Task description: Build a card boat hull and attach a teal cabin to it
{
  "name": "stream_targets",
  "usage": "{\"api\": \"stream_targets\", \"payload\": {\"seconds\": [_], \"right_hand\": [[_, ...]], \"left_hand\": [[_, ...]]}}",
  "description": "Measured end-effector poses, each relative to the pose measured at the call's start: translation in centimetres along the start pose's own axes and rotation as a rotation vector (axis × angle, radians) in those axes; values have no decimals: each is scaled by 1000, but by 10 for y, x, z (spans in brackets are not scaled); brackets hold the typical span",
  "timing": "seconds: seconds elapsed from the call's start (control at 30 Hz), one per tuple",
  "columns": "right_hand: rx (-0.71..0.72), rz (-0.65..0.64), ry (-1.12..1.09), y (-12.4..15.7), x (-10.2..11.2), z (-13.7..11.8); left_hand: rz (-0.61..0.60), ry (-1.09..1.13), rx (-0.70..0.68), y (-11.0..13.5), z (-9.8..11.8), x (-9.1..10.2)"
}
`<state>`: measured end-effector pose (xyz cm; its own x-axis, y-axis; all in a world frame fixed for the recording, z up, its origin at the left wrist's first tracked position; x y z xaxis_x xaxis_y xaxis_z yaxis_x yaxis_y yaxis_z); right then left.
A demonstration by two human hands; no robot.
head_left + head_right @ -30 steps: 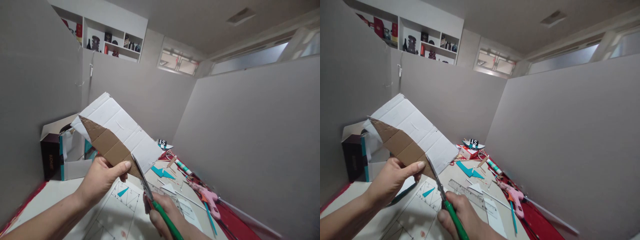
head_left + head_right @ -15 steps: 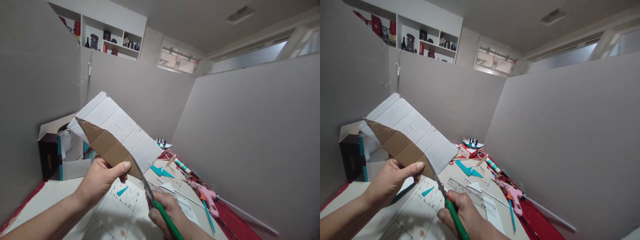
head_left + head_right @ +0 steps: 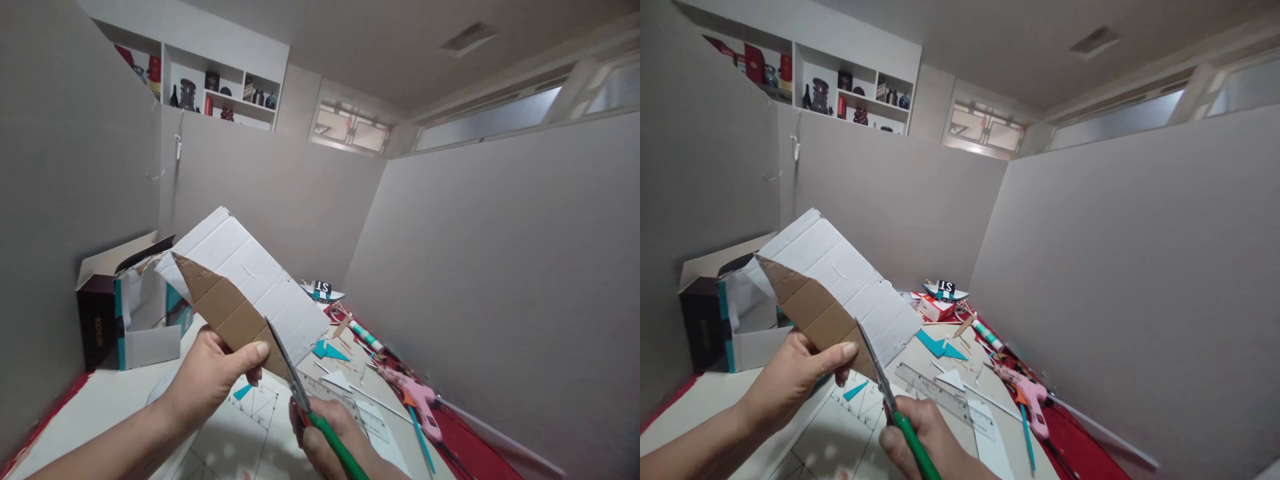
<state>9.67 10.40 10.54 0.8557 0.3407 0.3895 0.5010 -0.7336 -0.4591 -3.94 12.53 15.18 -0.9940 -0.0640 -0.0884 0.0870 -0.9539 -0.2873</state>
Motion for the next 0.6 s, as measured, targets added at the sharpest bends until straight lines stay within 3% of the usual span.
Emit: {"api": "stream_targets", "payload": {"seconds": [0.27,0.47,0.6], "right_hand": [[7,18,-53,0,3,2],[-88,-76,-5,9,1,27],[-97,-4,0,20,16,34]], "left_hand": [[-22,13,-6,1,0,-1],[-33,2,-5,-1,0,3],[15,56,-4,-8,1,14]]}}
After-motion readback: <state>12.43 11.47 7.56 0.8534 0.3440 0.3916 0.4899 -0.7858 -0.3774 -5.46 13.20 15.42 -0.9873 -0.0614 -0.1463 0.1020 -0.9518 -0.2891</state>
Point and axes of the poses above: each hand's wrist, its own y-axis away from the middle knuckle, its own x-axis out of the back of the hand, z = x × y, the point moved 9 cm from there along -y, towards the middle knuckle, and after that the axes turned 12 degrees about z, right-handed, at the moved point
